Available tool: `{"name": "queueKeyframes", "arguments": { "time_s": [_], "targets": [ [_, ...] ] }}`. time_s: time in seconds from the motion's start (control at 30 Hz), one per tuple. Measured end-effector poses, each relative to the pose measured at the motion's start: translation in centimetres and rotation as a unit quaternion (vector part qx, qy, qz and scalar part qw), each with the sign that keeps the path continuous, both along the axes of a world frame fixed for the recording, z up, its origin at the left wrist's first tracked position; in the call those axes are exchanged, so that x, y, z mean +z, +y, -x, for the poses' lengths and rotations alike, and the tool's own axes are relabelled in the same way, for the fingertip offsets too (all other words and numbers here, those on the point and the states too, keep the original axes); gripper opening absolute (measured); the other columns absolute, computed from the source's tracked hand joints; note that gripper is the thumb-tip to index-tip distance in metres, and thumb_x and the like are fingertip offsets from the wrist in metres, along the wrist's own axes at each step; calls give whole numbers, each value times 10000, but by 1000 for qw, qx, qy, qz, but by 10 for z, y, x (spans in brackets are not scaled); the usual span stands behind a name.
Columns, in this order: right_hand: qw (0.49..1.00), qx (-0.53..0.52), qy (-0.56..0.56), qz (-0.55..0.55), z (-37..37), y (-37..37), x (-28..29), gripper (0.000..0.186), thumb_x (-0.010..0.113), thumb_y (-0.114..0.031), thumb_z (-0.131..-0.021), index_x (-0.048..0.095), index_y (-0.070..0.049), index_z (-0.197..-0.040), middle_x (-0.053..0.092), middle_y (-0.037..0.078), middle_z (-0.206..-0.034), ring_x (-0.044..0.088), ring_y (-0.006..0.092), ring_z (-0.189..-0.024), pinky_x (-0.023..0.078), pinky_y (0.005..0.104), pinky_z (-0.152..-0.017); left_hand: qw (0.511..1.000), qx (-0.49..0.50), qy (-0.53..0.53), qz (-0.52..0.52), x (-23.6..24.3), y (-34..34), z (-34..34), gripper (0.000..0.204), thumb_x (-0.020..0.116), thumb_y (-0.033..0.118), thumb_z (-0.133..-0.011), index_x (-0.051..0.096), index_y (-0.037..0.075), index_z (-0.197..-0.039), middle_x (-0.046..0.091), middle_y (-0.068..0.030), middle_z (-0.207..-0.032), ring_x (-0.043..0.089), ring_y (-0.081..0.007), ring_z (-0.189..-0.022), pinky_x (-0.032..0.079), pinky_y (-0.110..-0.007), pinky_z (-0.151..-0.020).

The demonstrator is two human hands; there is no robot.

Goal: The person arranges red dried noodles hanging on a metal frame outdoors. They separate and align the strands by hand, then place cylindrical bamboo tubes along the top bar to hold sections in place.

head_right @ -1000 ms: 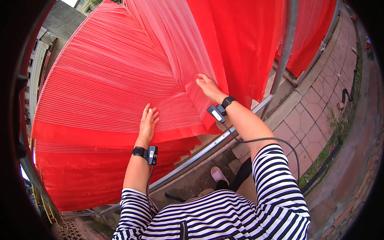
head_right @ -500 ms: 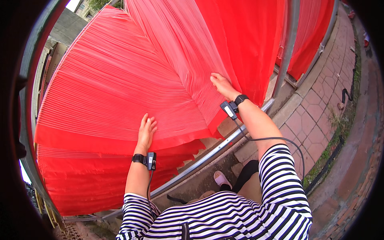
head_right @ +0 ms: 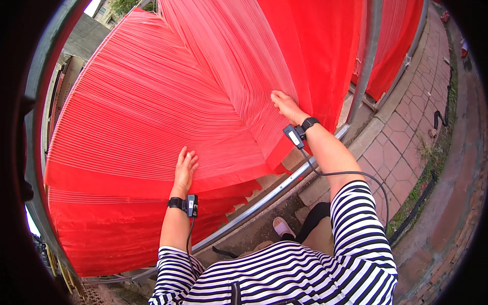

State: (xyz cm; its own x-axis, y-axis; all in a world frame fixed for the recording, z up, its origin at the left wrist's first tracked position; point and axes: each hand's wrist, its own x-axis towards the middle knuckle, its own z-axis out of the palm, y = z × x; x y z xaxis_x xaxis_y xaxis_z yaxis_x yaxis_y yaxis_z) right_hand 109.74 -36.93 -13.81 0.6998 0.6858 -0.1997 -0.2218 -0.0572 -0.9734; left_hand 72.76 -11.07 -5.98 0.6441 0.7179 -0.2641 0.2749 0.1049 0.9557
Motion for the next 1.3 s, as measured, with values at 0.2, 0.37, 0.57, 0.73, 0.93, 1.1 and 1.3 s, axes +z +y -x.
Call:
{"name": "queueKeyframes", "arguments": {
  "time_s": [0.2, 0.37, 0.57, 0.73, 0.93, 1.1, 1.3],
  "targets": [
    [1000, 25, -3, 18, -2, -4, 7, 637, 446, -525, -1044, 357, -144, -1547, 512, 119, -1468, 481, 249, -1345, 410, 405, -1038, 1000, 4, -9, 11, -1, 0, -2, 588, 543, 246, -1051, 293, 151, -1575, 503, -146, -1453, 532, -249, -1272, 454, -388, -1019],
    [999, 17, -19, 22, -7, -9, 0, 636, 443, -528, -1044, 365, -139, -1541, 510, 123, -1470, 487, 247, -1336, 410, 402, -1033, 1000, 5, -10, 8, -10, 5, 5, 587, 540, 254, -1052, 294, 146, -1573, 508, -145, -1446, 532, -250, -1272, 456, -394, -1019],
    [999, -18, -28, 9, -20, -10, -16, 616, 503, -515, -1019, 436, -129, -1495, 577, 48, -1339, 534, 197, -1190, 459, 369, -919, 1000, 20, 1, 1, -22, 14, 12, 583, 531, 259, -1054, 292, 144, -1573, 510, -146, -1446, 534, -258, -1271, 454, -405, -1023],
    [999, -21, -38, 32, -25, -9, -26, 594, 509, -520, -1014, 474, -137, -1465, 599, 26, -1297, 542, 167, -1156, 454, 337, -878, 1000, 22, -1, 9, -34, 22, 20, 585, 549, 261, -1047, 307, 151, -1569, 525, -132, -1430, 542, -245, -1258, 455, -390, -1009],
    [998, -17, -46, 30, -29, -14, -32, 611, 502, -554, -1006, 483, -139, -1455, 602, 21, -1280, 554, 164, -1139, 441, 343, -889, 1000, 6, 1, 10, -41, 29, 25, 582, 554, 260, -1047, 314, 157, -1566, 534, -129, -1421, 545, -239, -1256, 462, -376, -998],
    [998, -19, -57, 34, -34, -15, -36, 617, 495, -554, -1008, 484, -124, -1451, 608, 32, -1255, 556, 173, -1146, 446, 356, -906, 1000, 1, 0, 12, -47, 38, 32, 584, 550, 257, -1048, 305, 156, -1569, 526, -141, -1432, 536, -251, -1278, 458, -389, -1012],
    [997, 0, -54, 57, -37, -24, -28, 670, 444, -567, -1028, 381, -136, -1537, 549, 103, -1428, 530, 216, -1274, 415, 396, -1025, 1000, 7, 10, 5, -44, 37, 29, 596, 548, 269, -1046, 296, 145, -1571, 515, -161, -1458, 528, -267, -1297, 442, -403, -1043]
  ]
}}
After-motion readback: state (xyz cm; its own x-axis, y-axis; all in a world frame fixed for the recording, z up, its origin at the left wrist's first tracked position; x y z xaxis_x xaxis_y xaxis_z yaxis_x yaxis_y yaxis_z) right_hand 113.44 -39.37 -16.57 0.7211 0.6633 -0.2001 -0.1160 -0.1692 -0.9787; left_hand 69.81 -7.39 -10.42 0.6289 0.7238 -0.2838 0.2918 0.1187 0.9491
